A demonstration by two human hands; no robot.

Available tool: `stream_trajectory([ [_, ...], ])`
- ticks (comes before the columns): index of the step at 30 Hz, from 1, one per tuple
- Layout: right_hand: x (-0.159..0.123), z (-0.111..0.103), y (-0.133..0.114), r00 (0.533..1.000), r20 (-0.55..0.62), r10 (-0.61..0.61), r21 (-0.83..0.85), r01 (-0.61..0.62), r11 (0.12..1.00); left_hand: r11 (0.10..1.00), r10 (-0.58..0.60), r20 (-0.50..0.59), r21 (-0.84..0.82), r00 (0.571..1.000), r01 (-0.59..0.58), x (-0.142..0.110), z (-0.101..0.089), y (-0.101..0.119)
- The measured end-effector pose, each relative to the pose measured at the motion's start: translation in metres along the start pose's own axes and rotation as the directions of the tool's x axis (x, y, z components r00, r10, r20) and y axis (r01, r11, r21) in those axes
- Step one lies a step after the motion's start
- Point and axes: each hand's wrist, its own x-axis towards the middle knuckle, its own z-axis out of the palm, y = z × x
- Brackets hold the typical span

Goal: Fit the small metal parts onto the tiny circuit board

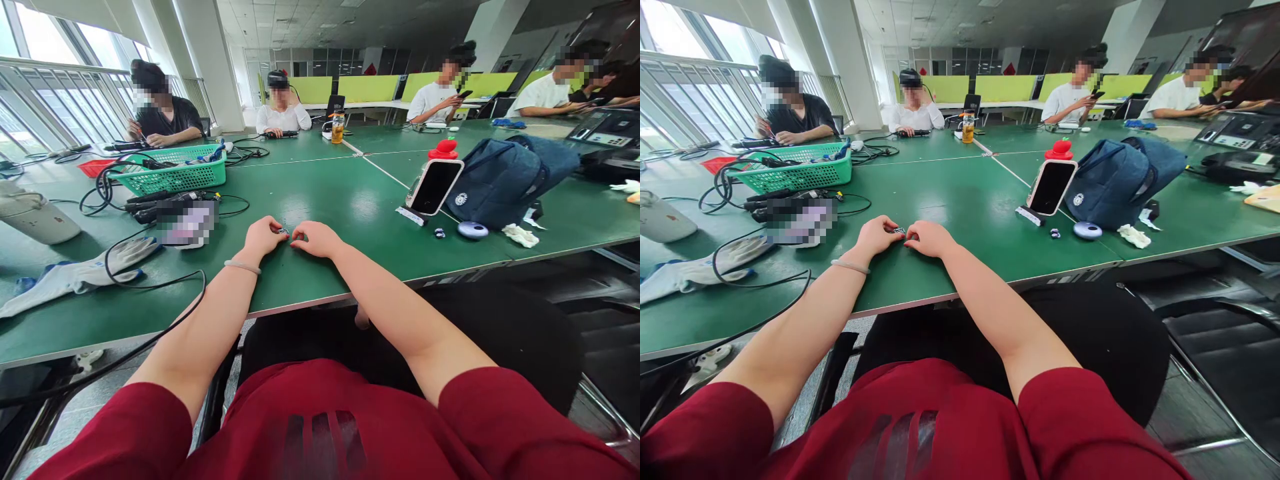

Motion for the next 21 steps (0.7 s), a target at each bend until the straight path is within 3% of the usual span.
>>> stream_trajectory([
  [6,0.002,0.006,-0.003,0.999,0.047,0.009,-0.088,-0.004,0.996,0.999,-0.033,-0.025,-0.026,0.999,0.032,0.006,0.003,-0.007],
  [15,0.001,-0.001,0.007,0.977,-0.207,0.056,0.035,-0.050,0.998,0.943,0.120,0.020,-0.316,0.993,-0.108,0.012,0.013,-0.012],
  [21,0.000,-0.001,0.007,0.967,-0.254,0.036,0.063,-0.021,0.998,0.879,0.138,0.051,-0.467,0.989,-0.099,0.007,0.012,-0.004],
])
